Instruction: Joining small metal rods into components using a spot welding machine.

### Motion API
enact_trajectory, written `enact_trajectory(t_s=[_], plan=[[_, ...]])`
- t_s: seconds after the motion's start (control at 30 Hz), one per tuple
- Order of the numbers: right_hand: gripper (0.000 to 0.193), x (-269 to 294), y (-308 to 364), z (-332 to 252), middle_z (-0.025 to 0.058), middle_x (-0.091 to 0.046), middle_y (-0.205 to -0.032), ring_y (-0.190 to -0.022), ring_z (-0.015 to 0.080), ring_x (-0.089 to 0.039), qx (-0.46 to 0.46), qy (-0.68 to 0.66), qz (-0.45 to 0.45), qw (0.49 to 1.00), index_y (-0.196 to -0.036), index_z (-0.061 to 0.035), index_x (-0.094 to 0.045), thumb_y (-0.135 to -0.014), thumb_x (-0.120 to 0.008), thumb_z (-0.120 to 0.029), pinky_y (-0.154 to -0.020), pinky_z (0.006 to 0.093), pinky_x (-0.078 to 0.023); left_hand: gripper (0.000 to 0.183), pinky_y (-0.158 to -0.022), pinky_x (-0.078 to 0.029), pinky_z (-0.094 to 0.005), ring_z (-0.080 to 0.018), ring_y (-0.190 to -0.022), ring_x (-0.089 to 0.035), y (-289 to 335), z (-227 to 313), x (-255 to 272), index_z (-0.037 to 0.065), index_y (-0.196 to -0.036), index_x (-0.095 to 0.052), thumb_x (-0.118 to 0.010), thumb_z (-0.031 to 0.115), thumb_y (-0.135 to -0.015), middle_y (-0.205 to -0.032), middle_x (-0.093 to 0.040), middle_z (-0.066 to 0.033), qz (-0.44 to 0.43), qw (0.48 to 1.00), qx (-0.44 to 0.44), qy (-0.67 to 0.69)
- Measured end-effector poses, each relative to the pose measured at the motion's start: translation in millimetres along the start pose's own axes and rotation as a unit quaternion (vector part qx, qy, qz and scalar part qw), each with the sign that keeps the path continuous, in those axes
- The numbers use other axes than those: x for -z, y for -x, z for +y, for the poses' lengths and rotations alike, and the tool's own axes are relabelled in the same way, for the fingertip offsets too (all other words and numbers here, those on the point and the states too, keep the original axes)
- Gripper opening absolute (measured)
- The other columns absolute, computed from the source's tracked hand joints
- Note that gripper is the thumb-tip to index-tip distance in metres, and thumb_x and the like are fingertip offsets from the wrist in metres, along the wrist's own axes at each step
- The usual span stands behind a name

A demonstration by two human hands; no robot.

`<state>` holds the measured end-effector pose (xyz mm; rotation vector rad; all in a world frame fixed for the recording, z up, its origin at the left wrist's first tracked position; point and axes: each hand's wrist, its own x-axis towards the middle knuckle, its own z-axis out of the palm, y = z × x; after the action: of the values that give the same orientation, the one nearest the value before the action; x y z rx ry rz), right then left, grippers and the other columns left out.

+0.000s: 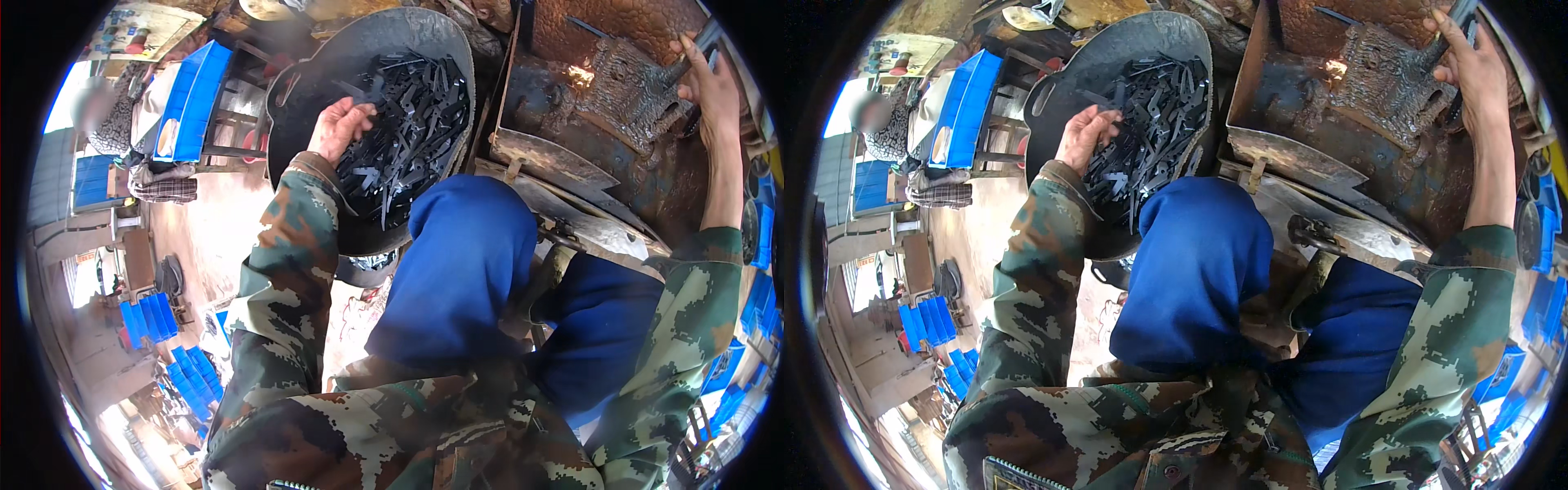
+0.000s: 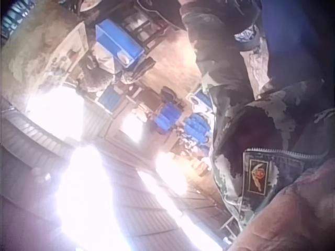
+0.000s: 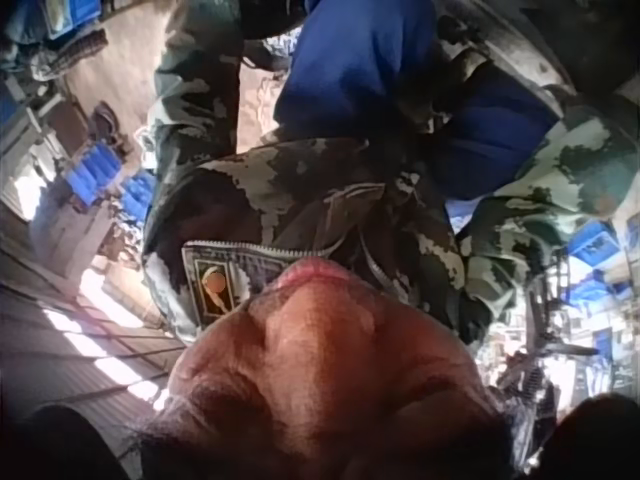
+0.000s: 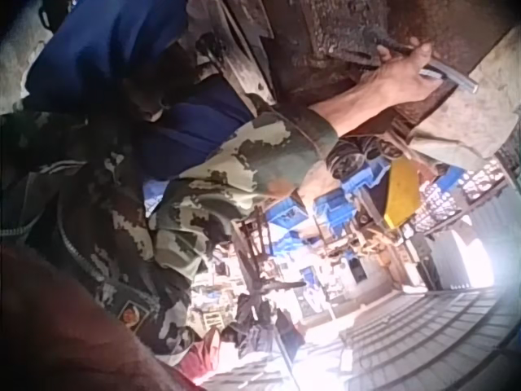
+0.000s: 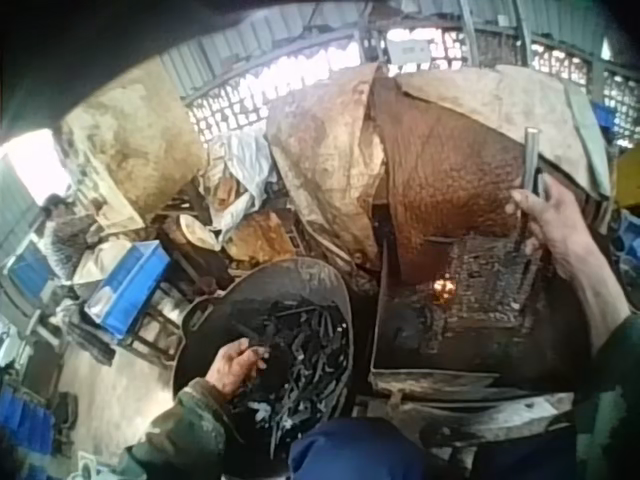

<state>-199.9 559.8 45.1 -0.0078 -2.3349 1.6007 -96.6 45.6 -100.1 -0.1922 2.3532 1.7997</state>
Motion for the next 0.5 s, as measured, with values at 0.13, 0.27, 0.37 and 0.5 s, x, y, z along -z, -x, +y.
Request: enact_trajectory(t_s=[0.13,0.27,0.37,0.5], plan=[[0.037,-1.5,2.6,-3.5,0.0016,-0.071,-0.106,-0.056,-0.0001,-0.04,-0.002,0.003,-0.001,1.0,-0.127,-0.0062,-0.059,-0.097,-0.062,-0.029,-0.05,0.0162,-0.039,0.018,-0.077,-0.056,-0.0303,-0.0244,-0.09,-0.069,-9.4,-6.7,17.0,0.002,-0.108,-0.058,-0.05,0.016,-0.1,-0.102,-0.068,-0.017,0.064,0.972,-0.053,0.218],[0.037,-2.7,3.3,-4.9,0.0019,-0.071,-0.107,-0.056,-0.0001,-0.041,-0.006,0.002,-0.001,1.0,-0.127,-0.0061,-0.059,-0.098,-0.062,-0.029,-0.051,0.016,-0.04,0.017,-0.052,-0.045,-0.0257,-0.0106,-0.056,-0.052,-24.9,-12.5,51.5,0.005,-0.101,-0.061,-0.057,0.02,-0.095,-0.073,-0.056,-0.0015,0.13,0.981,-0.019,0.142],[0.038,-1.6,2.3,-2.7,0.0022,-0.071,-0.107,-0.056,0.0002,-0.041,-0.008,0.004,-0.001,1.0,-0.127,-0.0059,-0.058,-0.097,-0.062,-0.029,-0.051,0.0159,-0.04,0.026,-0.051,-0.038,-0.0252,-0.0091,-0.056,-0.052,-37.9,-28.5,59.6,0.005,-0.085,-0.068,-0.068,0.031,-0.085,-0.065,-0.054,0.0015,0.184,0.959,0.069,-0.205],[0.037,2.3,-4.4,4.2,0.0033,-0.071,-0.107,-0.056,0.0007,-0.041,-0.001,0.0,-0.009,1.0,-0.126,-0.0059,-0.059,-0.097,-0.063,-0.028,-0.051,0.0164,-0.04,0.056,-0.091,-0.05,-0.0399,-0.0356,-0.102,-0.067,-47.6,-54.2,45.9,-0.004,-0.114,-0.067,-0.073,0.042,-0.082,-0.104,-0.07,-0.0243,0.188,0.872,0.034,-0.451]])
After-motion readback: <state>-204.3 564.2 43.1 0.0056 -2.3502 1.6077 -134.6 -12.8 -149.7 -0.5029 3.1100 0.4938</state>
